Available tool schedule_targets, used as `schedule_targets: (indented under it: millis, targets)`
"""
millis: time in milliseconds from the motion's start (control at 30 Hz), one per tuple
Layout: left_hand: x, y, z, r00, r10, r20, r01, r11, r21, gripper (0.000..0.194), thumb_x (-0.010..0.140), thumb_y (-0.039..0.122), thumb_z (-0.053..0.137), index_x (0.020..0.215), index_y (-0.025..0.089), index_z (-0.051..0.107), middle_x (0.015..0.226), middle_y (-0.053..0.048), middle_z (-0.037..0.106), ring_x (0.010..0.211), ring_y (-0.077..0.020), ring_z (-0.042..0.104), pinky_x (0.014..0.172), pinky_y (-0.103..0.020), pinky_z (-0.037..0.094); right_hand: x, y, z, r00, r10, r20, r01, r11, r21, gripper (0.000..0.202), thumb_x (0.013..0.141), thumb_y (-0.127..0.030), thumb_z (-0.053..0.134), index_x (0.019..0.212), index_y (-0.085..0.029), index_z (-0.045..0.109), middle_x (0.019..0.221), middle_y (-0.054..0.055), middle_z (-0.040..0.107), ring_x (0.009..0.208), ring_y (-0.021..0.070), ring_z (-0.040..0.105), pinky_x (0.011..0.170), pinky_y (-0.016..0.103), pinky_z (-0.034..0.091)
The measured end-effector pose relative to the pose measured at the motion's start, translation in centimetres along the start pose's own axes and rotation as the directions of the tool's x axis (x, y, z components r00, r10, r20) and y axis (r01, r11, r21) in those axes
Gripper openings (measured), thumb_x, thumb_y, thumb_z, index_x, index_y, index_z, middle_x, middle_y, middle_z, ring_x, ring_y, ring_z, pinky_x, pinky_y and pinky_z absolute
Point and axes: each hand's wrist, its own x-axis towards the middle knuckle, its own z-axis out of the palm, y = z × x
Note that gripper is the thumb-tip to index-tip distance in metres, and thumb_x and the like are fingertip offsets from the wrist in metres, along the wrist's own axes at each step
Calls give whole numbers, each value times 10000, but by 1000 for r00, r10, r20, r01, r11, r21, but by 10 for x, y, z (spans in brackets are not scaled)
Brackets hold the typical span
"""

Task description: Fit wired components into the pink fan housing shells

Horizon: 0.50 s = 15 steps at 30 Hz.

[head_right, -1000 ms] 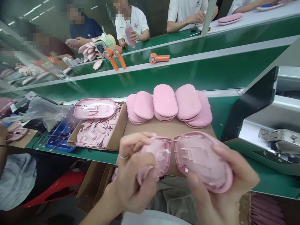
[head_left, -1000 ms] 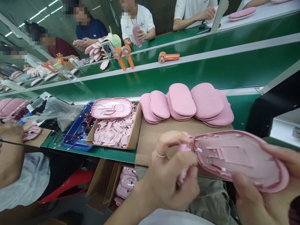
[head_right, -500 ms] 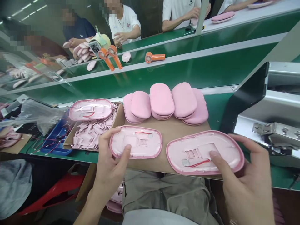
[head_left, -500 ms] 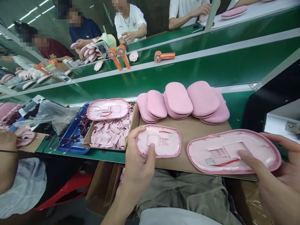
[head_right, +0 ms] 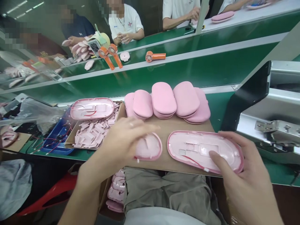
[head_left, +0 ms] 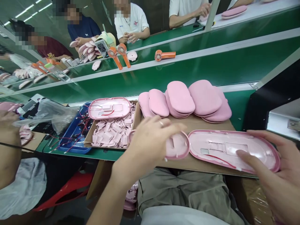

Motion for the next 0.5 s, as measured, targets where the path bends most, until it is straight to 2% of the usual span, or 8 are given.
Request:
schedule_targets:
  millis: [67, 133, 233, 300, 333, 367, 433, 500]
  targets:
    - [9, 0, 19, 971, 23, 239, -44, 995, 84, 585, 932, -44, 497, 1299, 314, 779, 1099, -10, 795, 1016, -219, 712, 927, -371, 569, -5, -4, 2, 996, 89, 14, -89, 996, -1, 620, 872, -781, 674, 1303, -337, 703, 1312, 24, 703, 1074, 303, 691, 815, 433, 572]
    - [11, -2, 36, 941, -21, 339, -32, 988, 152, 573, 932, -45, 502, 1348, 261, 752, 1179, -43, 785, 1091, -240, 710, 981, -392, 562, -7, -5, 3, 997, 54, 48, -52, 997, -56, 662, 859, -832, 621, 1259, -310, 707, 1228, 52, 711, 1044, 335, 685, 807, 487, 562]
    - [0, -6, 48, 961, -28, 276, -8, 992, 128, 543, 1013, 33, 508, 1509, 228, 610, 1418, -72, 725, 1246, -256, 665, 1086, -418, 533, -7, -1, 4, 977, -187, 102, 200, 970, -138, 617, 973, -792, 487, 1257, -288, 699, 1341, 83, 665, 1228, 382, 635, 955, 574, 533]
    - [-15, -9, 45, 974, -3, 227, -7, 999, 42, 516, 1067, 245, 623, 1574, 248, 525, 1532, -77, 663, 1345, -278, 614, 1164, -455, 500, -6, 2, 6, 930, -328, 166, 349, 930, -118, 494, 1080, -653, 406, 1335, -319, 665, 1456, 36, 631, 1333, 343, 592, 1057, 554, 486]
    - [-22, -11, 43, 975, 5, 220, -7, 1000, 10, 564, 1048, 369, 697, 1572, 258, 519, 1561, -80, 640, 1380, -294, 590, 1195, -477, 482, -6, 3, 8, 903, -376, 208, 400, 912, -90, 443, 1114, -576, 380, 1396, -347, 634, 1499, -1, 615, 1369, 311, 576, 1093, 525, 463]
    - [-28, -13, 41, 974, 6, 225, -4, 1000, -10, 632, 1006, 471, 759, 1558, 265, 529, 1580, -83, 623, 1406, -309, 570, 1217, -497, 468, -6, 3, 11, 874, -416, 251, 443, 894, -59, 423, 1133, -516, 363, 1451, -378, 603, 1530, -36, 601, 1410, 282, 553, 1130, 498, 437]
    - [-36, -15, 40, 972, -19, 233, 21, 1000, -5, 678, 956, 575, 793, 1512, 261, 564, 1586, -93, 613, 1419, -323, 558, 1227, -522, 460, -7, 5, 16, 831, -467, 302, 494, 869, -18, 449, 1140, -475, 342, 1527, -423, 563, 1592, -76, 554, 1503, 260, 482, 1207, 474, 388]
    - [-40, -16, 43, 974, -53, 222, 47, 998, 29, 648, 978, 614, 741, 1481, 236, 587, 1579, -108, 618, 1406, -328, 570, 1232, -542, 457, -7, 8, 22, 833, -475, 283, 504, 863, -36, 483, 1114, -563, 370, 1531, -426, 571, 1590, -60, 560, 1511, 293, 484, 1254, 509, 376]
